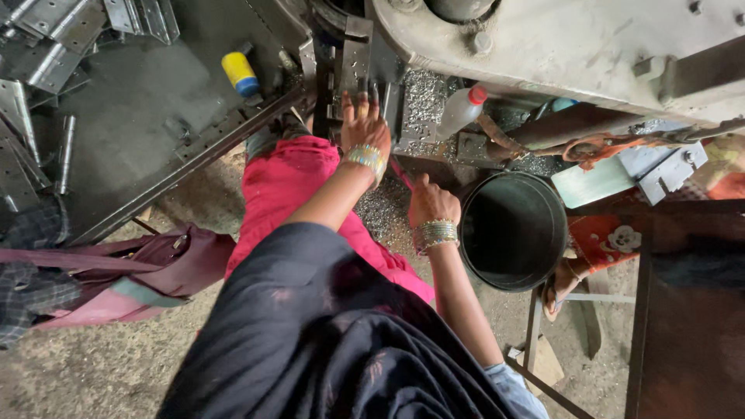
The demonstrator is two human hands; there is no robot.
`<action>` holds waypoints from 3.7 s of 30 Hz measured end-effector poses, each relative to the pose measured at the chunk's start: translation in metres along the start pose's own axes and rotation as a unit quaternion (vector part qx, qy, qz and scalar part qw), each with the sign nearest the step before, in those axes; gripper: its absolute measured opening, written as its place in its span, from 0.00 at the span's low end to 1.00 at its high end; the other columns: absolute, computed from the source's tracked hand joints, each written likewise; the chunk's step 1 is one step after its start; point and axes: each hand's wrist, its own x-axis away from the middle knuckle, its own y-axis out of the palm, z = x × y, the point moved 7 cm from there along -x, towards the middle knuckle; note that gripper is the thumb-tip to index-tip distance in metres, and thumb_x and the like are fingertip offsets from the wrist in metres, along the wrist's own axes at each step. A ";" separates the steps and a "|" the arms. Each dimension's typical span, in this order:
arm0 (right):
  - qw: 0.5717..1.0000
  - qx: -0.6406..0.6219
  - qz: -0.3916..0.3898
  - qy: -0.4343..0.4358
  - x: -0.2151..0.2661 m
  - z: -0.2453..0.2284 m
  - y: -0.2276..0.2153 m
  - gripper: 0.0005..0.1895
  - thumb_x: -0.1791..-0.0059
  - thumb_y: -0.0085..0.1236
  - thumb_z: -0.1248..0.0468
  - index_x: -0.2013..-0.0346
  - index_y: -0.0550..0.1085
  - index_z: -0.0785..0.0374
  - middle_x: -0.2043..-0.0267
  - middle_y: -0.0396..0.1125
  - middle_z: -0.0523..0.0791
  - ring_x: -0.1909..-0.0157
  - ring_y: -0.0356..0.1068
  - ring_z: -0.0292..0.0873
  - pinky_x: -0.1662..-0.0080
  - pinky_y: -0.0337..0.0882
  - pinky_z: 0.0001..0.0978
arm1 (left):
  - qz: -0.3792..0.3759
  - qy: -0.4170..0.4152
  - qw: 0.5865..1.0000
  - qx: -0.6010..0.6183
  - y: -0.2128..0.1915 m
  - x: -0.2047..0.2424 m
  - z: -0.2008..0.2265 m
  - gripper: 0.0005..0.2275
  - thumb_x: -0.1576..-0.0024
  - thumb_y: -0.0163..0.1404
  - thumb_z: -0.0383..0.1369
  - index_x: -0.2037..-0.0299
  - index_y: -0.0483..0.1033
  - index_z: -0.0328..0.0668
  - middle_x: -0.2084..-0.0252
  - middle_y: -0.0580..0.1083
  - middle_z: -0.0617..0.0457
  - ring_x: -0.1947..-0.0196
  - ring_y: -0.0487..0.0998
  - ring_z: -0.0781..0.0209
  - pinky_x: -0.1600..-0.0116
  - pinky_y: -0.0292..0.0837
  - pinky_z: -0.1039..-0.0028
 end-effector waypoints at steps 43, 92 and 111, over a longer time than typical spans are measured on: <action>0.992 -0.114 0.031 0.032 0.004 0.012 0.088 0.17 0.45 0.44 0.56 0.47 0.64 0.62 0.60 0.72 0.57 0.62 0.76 0.62 0.64 0.75 0.56 | 0.129 -0.027 0.991 -0.028 -0.019 -0.099 -0.021 0.16 0.37 0.40 0.36 0.50 0.84 0.49 0.22 0.55 0.57 0.21 0.43 0.51 0.26 0.22 0.41; 0.994 -0.028 0.099 0.041 0.051 -0.023 -0.060 0.22 0.47 0.54 0.45 0.46 0.72 0.55 0.62 0.75 0.54 0.62 0.76 0.61 0.63 0.73 0.55 | 0.243 -0.278 0.916 0.158 -0.007 0.193 -0.324 0.18 0.50 0.59 0.32 0.49 0.78 0.42 0.55 0.78 0.43 0.52 0.76 0.43 0.47 0.67 0.50; 0.936 -0.200 0.258 -0.131 0.059 -0.112 -0.124 0.23 0.50 0.59 0.54 0.44 0.71 0.61 0.49 0.72 0.53 0.50 0.73 0.56 0.49 0.73 0.46 | 0.385 -0.192 0.843 0.324 0.001 0.177 -0.334 0.14 0.54 0.58 0.32 0.56 0.80 0.48 0.58 0.79 0.47 0.54 0.79 0.44 0.45 0.73 0.52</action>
